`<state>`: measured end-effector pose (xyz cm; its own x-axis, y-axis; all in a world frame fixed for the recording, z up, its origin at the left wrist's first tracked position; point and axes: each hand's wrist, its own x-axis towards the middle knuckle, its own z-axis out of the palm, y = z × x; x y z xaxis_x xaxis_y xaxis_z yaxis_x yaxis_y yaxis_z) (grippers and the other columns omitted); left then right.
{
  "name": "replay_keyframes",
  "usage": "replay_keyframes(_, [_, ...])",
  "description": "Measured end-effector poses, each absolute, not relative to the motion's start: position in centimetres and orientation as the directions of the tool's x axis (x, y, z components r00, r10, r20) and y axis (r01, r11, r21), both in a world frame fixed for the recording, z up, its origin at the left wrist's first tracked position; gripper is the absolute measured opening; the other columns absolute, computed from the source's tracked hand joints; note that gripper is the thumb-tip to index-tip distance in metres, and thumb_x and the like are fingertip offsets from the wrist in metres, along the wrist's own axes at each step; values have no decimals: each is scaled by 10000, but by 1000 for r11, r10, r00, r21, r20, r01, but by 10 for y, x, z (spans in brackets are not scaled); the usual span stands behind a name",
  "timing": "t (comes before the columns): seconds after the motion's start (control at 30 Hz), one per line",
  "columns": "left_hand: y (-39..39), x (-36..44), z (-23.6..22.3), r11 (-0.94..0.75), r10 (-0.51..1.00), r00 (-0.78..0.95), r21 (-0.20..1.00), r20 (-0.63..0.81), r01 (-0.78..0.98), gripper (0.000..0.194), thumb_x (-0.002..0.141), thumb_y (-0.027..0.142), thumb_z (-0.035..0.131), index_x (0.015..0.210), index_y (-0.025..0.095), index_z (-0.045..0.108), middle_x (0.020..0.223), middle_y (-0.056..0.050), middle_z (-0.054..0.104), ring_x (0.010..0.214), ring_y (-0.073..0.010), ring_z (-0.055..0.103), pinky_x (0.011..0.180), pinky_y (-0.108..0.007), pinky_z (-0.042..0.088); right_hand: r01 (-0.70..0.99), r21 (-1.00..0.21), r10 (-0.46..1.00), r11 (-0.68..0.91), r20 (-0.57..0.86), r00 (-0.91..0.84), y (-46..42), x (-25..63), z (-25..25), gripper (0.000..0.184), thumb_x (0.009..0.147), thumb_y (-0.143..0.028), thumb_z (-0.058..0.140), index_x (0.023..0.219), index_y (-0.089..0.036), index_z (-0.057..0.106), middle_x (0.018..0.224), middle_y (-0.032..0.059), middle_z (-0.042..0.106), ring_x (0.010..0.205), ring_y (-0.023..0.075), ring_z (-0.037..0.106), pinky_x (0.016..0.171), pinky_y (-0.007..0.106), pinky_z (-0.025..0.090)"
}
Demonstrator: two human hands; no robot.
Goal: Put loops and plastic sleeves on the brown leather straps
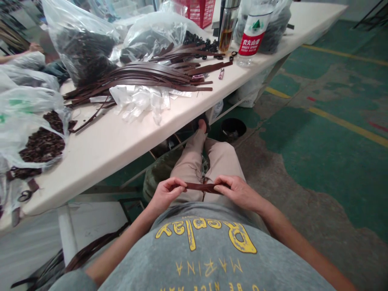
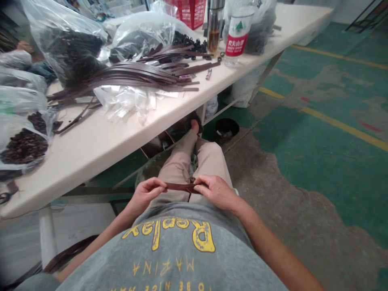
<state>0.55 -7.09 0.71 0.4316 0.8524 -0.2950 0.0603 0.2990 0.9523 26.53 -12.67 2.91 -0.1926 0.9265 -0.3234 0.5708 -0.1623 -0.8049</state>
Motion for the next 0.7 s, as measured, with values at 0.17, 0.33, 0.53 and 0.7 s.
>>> replay_keyframes(0.17, [-77,21,-2,424,847,368,905,-383,-36,172,696,294,776,789,163,715,697,-14,711,684,-138,645,716,-253,498,609,-791,980,48,-82,-183,-115,239,19,159,880,-281,616,1016,-236,685,970,20,730,879,163,649,796,283,467])
replay_keyframes(0.33, [-80,28,-3,426,856,357,902,-373,-77,182,690,297,772,791,156,721,741,-28,718,720,-155,647,759,-288,505,637,-747,978,189,82,-194,-115,218,5,158,902,-312,618,992,-207,695,909,47,731,839,174,665,770,293,500])
replay_keyframes(0.53, [-78,35,-8,469,842,370,871,-392,-144,193,624,306,785,728,154,725,700,-29,694,675,-147,625,745,-291,495,638,-704,950,313,243,-199,-117,224,-18,200,925,-353,570,1007,-228,703,833,47,733,763,183,696,689,283,545])
replay_keyframes(0.7, [-79,36,-26,480,832,400,861,-385,-171,292,607,343,780,821,146,758,739,-44,704,700,-156,635,754,-302,502,640,-668,924,380,247,-291,-114,240,-48,210,890,-360,612,1048,-281,724,933,41,769,835,194,733,797,263,583])
